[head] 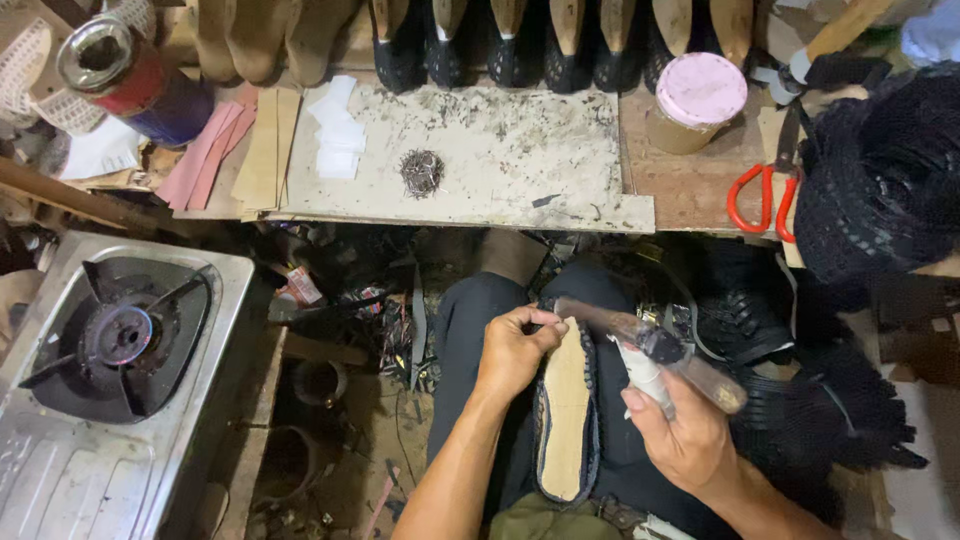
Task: The person secures a black woven shoe upper to a beige insole using a hammer and nails. They repeatedly position the upper, drive nails along the perimeter, and inspect the fit while working on their lap in a shoe workshop.
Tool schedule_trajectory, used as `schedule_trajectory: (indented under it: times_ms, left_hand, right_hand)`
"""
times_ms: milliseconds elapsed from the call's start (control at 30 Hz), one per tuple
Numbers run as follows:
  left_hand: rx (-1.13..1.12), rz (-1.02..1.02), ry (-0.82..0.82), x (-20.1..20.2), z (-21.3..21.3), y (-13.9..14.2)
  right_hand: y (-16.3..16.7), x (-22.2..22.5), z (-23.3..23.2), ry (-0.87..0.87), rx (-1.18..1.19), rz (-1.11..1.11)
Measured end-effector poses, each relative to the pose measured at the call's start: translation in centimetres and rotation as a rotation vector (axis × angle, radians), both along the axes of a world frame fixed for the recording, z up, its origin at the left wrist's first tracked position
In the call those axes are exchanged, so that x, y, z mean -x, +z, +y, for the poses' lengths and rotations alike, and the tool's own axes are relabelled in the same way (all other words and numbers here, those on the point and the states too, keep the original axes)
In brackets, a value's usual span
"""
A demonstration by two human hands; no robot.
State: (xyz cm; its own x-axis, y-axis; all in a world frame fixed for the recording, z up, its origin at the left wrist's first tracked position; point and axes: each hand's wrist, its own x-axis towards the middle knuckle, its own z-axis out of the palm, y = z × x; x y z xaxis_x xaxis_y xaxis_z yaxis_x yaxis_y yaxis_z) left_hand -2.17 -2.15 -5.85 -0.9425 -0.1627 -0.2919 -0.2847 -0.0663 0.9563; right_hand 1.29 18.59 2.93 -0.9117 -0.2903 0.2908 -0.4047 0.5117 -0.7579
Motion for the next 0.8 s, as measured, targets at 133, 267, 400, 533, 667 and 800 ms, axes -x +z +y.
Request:
schedule_trajectory:
  times_ms: [133, 267, 400, 533, 667, 800]
  left_hand:
    - [-0.057, -0.042, -0.037, 0.2, 0.0, 0.1]
    - [0.017, 0.105, -0.087, -0.2, -0.3, 0.9]
    - [-0.072, 0.062, -0.160, -0.7, -0.6, 1.8]
    - [0.009, 0.129, -0.150, -0.6, -0.7, 2.3]
    - [-0.038, 0.080, -0.137, -0.7, -0.8, 2.6]
    - [-0.059, 0.067, -0.142, -0.8, -0.7, 2.6]
  right_hand:
    - [-0.6, 0.1, 0.5, 0.006, -0.405, -0.187]
    - [-1.0, -0.3, 1.6, -0.024, -0.028, -0.013]
    - [-1.6, -0.1, 2.0, 0.048, -0.078, 0.145]
    - [-1.9, 0.8, 1.6, 0.182, -0.306, 0.033]
    - [-1.1, 0.5, 1.7, 0.018, -0.016, 0.065]
    - [0.9, 0.4, 2.2, 0.115, -0.104, 0.189]
